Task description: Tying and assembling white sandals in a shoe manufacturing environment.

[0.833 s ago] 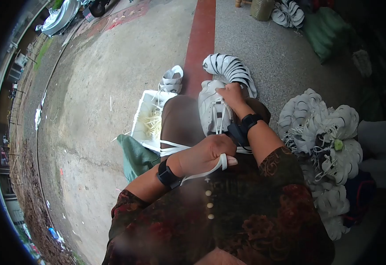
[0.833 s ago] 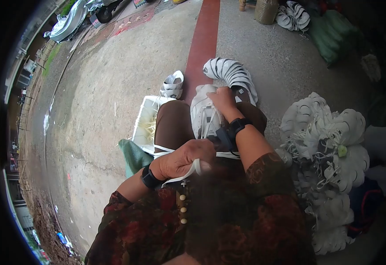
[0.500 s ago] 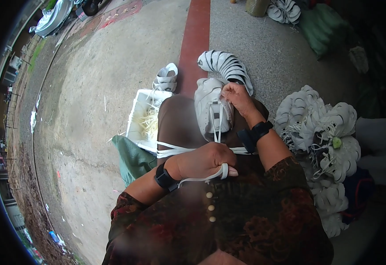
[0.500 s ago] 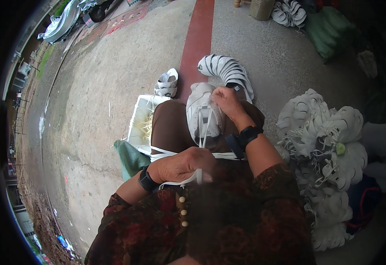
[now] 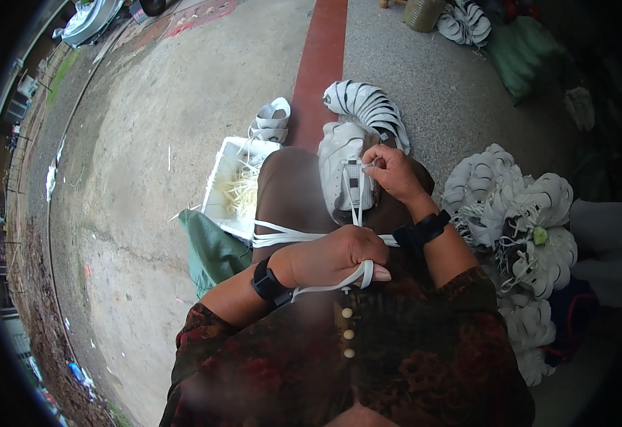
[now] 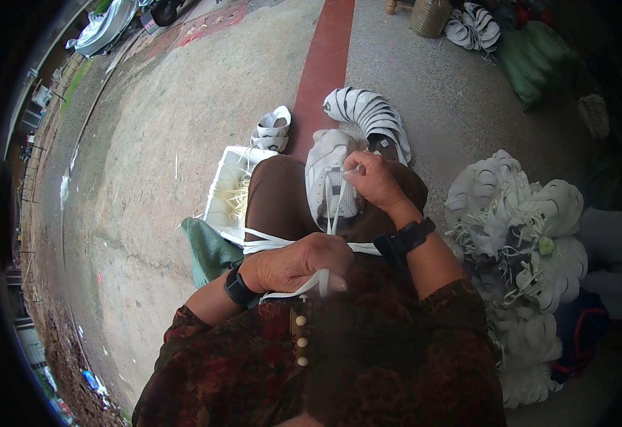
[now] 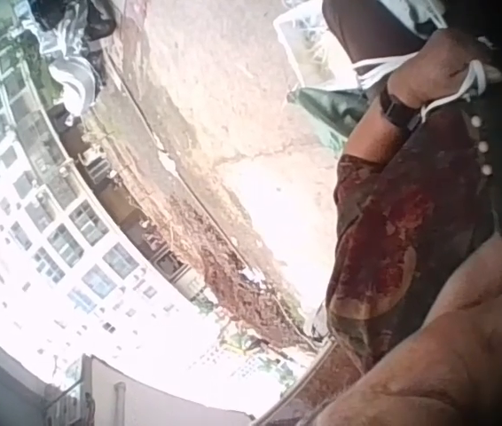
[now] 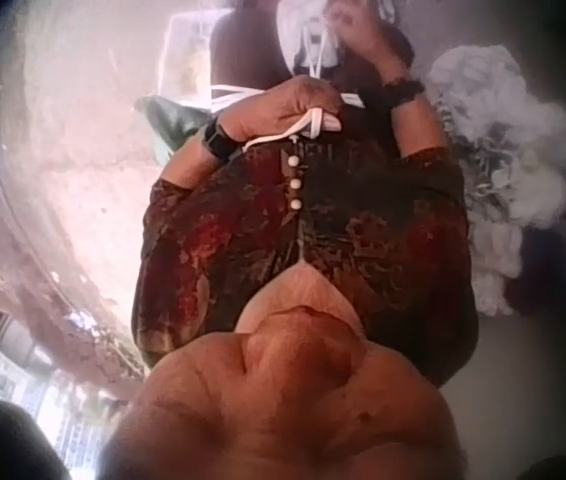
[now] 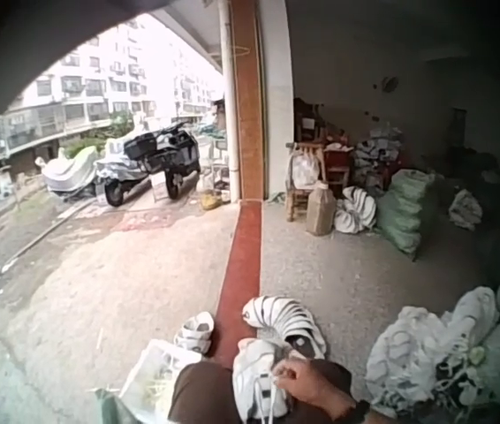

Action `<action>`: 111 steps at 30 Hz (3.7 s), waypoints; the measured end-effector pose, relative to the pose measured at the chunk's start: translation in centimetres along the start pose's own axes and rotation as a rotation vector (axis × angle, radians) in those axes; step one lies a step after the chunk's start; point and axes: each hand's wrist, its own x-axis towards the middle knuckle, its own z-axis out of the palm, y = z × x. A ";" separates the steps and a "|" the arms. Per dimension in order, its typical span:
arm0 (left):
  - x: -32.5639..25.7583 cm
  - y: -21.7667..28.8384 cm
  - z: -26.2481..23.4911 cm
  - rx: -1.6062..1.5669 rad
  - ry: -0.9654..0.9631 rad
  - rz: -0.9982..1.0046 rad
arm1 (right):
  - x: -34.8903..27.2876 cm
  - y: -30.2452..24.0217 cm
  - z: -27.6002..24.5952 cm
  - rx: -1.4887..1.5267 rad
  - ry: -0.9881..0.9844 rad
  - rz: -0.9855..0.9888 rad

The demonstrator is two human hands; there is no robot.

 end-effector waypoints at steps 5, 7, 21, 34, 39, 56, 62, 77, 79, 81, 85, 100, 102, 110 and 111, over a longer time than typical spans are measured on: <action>0.4 0.0 0.3 -0.025 0.063 0.054 | -1.2 -1.7 2.1 -0.442 -0.126 -0.459; 0.5 0.2 0.4 -0.028 0.051 0.030 | -1.5 -1.3 3.0 -0.484 -0.160 -0.513; -22.6 -4.0 -8.7 -0.929 1.317 0.067 | -6.7 6.9 -10.3 1.080 0.765 -0.167; -17.5 -7.9 -9.1 1.010 0.662 -0.851 | -8.1 -0.1 -7.0 -0.823 0.099 -0.045; -4.9 -8.9 -5.7 0.853 0.476 -0.460 | -3.8 -0.7 1.0 -0.739 0.066 -0.282; -2.0 -8.1 -4.9 1.103 0.274 -0.505 | -2.9 0.5 -2.1 -1.016 -0.110 -0.242; -2.7 -9.5 -4.6 0.879 0.397 -0.526 | -2.4 0.7 -0.9 -0.908 0.152 -0.525; -2.0 -8.4 -4.5 1.118 0.283 -0.438 | -1.2 0.6 -1.6 -0.847 0.063 -0.115; -1.7 -8.3 -4.5 1.118 0.261 -0.463 | -1.6 0.8 -0.7 -0.858 0.077 -0.195; -2.3 -9.4 -4.5 1.079 0.331 -0.463 | -1.9 0.3 0.4 -0.865 0.083 -0.281; -2.3 -9.2 -4.5 1.053 0.403 -0.410 | -2.2 0.3 0.5 -1.026 0.038 -0.429; -11.4 -9.6 -9.3 0.899 0.530 -0.501 | -5.3 1.9 -9.5 -0.640 0.082 -0.316; -14.6 -8.1 -10.8 0.843 0.559 -0.561 | -7.4 3.3 -13.9 -0.784 0.142 -0.317; -33.7 -2.3 -15.6 0.508 0.951 -0.725 | -17.0 4.1 -31.8 -0.860 0.446 0.053; -35.4 -1.5 -15.7 0.453 1.000 -0.706 | -18.3 4.0 -33.3 -0.891 0.437 -0.020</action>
